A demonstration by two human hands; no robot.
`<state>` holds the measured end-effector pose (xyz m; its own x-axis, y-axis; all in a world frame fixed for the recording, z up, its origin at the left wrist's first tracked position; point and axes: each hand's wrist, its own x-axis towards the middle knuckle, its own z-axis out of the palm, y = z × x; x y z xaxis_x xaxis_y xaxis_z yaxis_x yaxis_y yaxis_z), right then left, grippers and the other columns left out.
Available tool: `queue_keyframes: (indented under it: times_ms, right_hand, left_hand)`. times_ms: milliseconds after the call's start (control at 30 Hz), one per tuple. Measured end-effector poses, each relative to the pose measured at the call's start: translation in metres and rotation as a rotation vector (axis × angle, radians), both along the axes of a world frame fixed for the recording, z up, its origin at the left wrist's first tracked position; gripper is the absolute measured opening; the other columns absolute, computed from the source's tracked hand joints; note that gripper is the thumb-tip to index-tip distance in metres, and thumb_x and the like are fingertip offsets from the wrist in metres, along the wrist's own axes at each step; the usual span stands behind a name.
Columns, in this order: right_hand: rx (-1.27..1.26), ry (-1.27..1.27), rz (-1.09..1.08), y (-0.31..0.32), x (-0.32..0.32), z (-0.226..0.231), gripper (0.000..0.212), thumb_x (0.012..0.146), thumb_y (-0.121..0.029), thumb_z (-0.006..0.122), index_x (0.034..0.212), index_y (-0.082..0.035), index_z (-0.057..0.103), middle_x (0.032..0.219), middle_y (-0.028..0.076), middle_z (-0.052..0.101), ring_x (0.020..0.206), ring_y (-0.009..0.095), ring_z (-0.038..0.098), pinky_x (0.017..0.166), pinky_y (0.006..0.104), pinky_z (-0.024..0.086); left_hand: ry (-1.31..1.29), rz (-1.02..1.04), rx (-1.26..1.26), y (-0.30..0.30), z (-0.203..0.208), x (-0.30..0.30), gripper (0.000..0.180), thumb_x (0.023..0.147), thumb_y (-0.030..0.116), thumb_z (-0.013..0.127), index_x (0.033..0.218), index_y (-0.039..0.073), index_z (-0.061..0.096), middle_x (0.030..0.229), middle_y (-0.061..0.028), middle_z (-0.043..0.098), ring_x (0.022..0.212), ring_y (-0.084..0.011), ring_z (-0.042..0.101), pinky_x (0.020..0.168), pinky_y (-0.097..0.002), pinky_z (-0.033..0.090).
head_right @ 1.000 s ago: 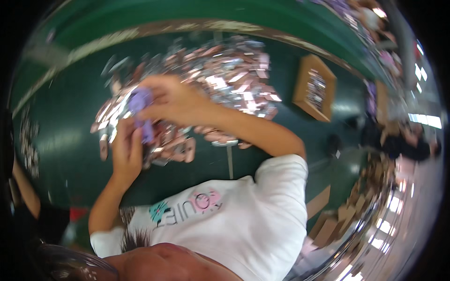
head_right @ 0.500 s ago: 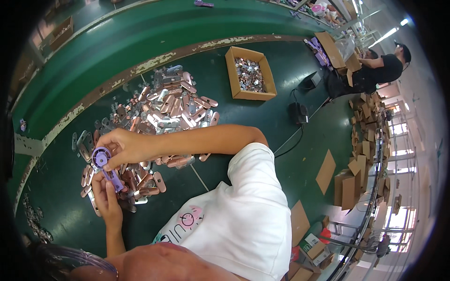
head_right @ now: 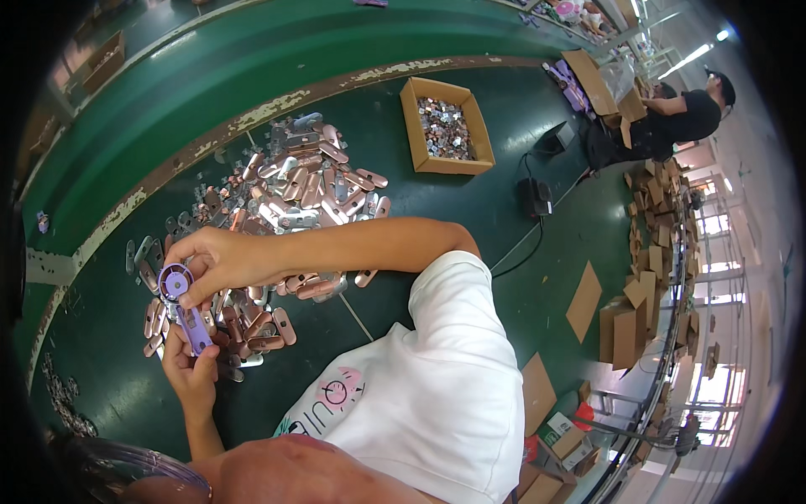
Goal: Assembling small metal components by hand and using a small manual press tool at a factory workbench.
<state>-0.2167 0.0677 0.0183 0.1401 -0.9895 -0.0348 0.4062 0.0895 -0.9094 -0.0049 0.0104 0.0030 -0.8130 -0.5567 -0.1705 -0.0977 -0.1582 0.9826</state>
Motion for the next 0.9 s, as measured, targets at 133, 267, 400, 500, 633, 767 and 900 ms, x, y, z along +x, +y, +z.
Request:
queue_keyframes:
  times_ms: [133,267,400,500,633,767,900]
  right_hand:
    - [0.101,-0.25,0.059,-0.001,0.005,-0.01,0.037,0.081,-0.002,0.069,0.114,0.002,0.053,0.096,0.009,0.065,0.09,0.014,0.063,0.08,0.0292,0.051]
    - [0.044,-0.262,0.043,-0.001,0.007,-0.012,0.037,0.081,-0.002,0.069,0.114,0.002,0.053,0.096,0.008,0.064,0.091,0.014,0.062,0.08,0.0293,0.052]
    - [0.001,-0.148,-0.002,-0.001,0.006,-0.01,0.038,0.081,-0.003,0.07,0.114,0.002,0.052,0.1,0.008,0.063,0.092,0.014,0.061,0.081,0.0283,0.051]
    - [-0.088,-0.037,-0.088,-0.003,0.009,-0.008,0.039,0.081,-0.004,0.07,0.115,0.002,0.051,0.102,0.008,0.062,0.092,0.014,0.061,0.08,0.0279,0.052]
    - [-0.042,-0.036,-0.091,0.003,0.011,0.008,0.039,0.082,-0.004,0.068,0.117,0.001,0.05,0.101,0.008,0.062,0.091,0.014,0.061,0.074,0.0271,0.053]
    - [0.089,-0.141,-0.034,0.01,0.006,0.006,0.039,0.083,-0.002,0.066,0.118,0.0,0.051,0.1,0.009,0.062,0.088,0.012,0.061,0.071,0.0258,0.053]
    - [0.022,-0.124,-0.039,0.007,0.009,0.002,0.028,0.082,-0.003,0.067,0.107,0.0,0.055,0.092,0.008,0.064,0.08,0.014,0.064,0.065,0.0256,0.054]
  left_hand:
    - [0.055,-0.018,-0.009,0.0,-0.006,0.004,0.033,0.078,0.02,0.076,0.082,0.006,0.047,0.064,0.0052,0.048,0.05,-0.0012,0.04,0.043,-0.0174,0.023]
    - [0.02,-0.042,0.012,0.002,-0.001,0.004,0.031,0.079,0.024,0.076,0.084,0.002,0.053,0.063,0.005,0.049,0.048,-0.0014,0.04,0.043,-0.0185,0.026]
    - [0.004,-0.025,-0.206,0.003,-0.004,0.002,0.023,0.082,0.015,0.071,0.085,0.0,0.053,0.066,0.0018,0.054,0.049,-0.0028,0.044,0.044,-0.0187,0.031]
    - [0.056,0.105,-0.195,0.01,-0.013,-0.006,0.018,0.083,0.008,0.067,0.086,-0.001,0.053,0.069,-0.0015,0.056,0.049,-0.0041,0.047,0.045,-0.019,0.035]
    - [0.063,0.088,-0.069,0.008,0.001,0.0,0.014,0.085,0.008,0.063,0.089,-0.002,0.054,0.07,-0.0027,0.056,0.047,-0.0049,0.046,0.043,-0.0181,0.035]
    - [0.053,-0.03,0.02,0.009,-0.009,0.003,0.024,0.084,0.009,0.065,0.102,-0.005,0.057,0.069,-0.0013,0.055,0.044,-0.0046,0.043,0.04,-0.0184,0.033]
    - [-0.011,-0.027,0.03,0.015,0.002,-0.005,0.035,0.082,0.011,0.069,0.109,-0.006,0.056,0.07,-0.0015,0.057,0.053,-0.0086,0.052,0.048,-0.0207,0.04]
